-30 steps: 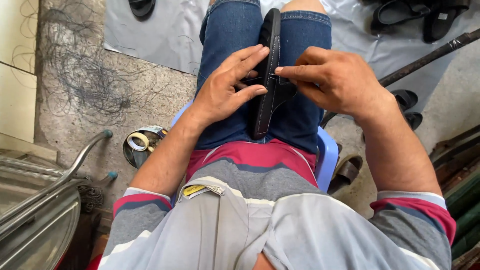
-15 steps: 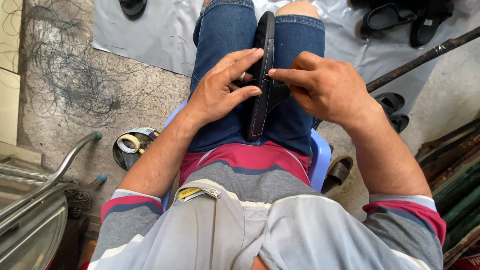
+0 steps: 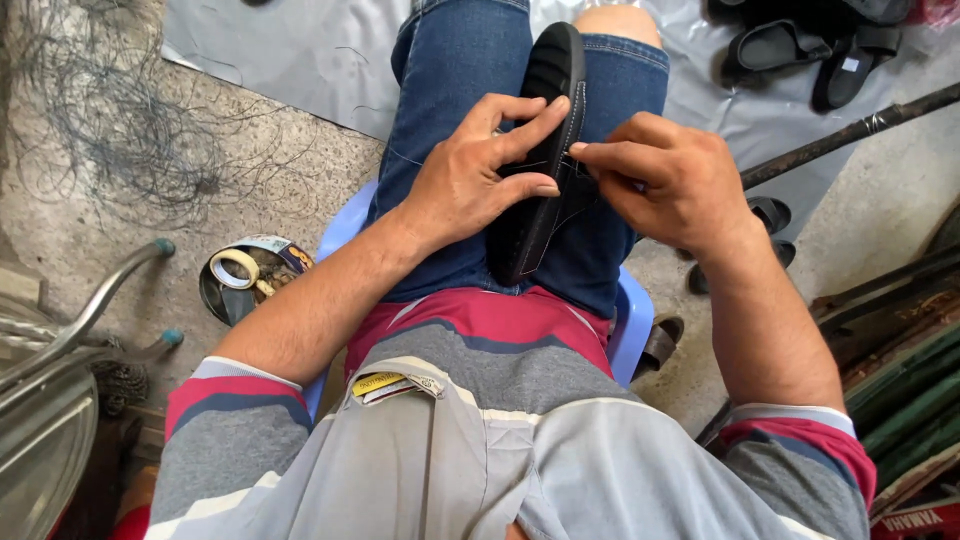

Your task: Hand-sewing the sole of a sandal using a needle and thread while sitting on a stool.

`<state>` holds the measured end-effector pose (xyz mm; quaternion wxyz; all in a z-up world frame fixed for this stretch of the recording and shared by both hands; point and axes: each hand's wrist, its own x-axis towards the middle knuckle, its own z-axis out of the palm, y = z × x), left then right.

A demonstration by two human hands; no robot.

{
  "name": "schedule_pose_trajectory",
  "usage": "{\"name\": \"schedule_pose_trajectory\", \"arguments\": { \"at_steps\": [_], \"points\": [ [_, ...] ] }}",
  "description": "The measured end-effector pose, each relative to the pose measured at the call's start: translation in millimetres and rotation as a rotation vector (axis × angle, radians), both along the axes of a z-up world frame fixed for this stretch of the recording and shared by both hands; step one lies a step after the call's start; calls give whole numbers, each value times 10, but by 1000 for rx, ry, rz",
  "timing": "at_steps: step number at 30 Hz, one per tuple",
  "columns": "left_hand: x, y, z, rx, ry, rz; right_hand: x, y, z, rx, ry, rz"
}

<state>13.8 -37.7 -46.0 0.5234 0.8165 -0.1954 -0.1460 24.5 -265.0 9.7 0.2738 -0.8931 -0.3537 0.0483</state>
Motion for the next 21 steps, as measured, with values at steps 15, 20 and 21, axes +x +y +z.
{"name": "schedule_pose_trajectory", "arguments": {
  "at_steps": [15, 20, 21],
  "points": [
    [-10, -43, -103, 15, -97, -6, 10, 71, -125, -67, -155, -17],
    [-13, 64, 28, 18, -65, 11, 9, 140, 14, -137, -127, -52],
    [-65, 97, 89, 2, -8, 20, -32, 146, 75, -186, -79, -35]
  ]
}}
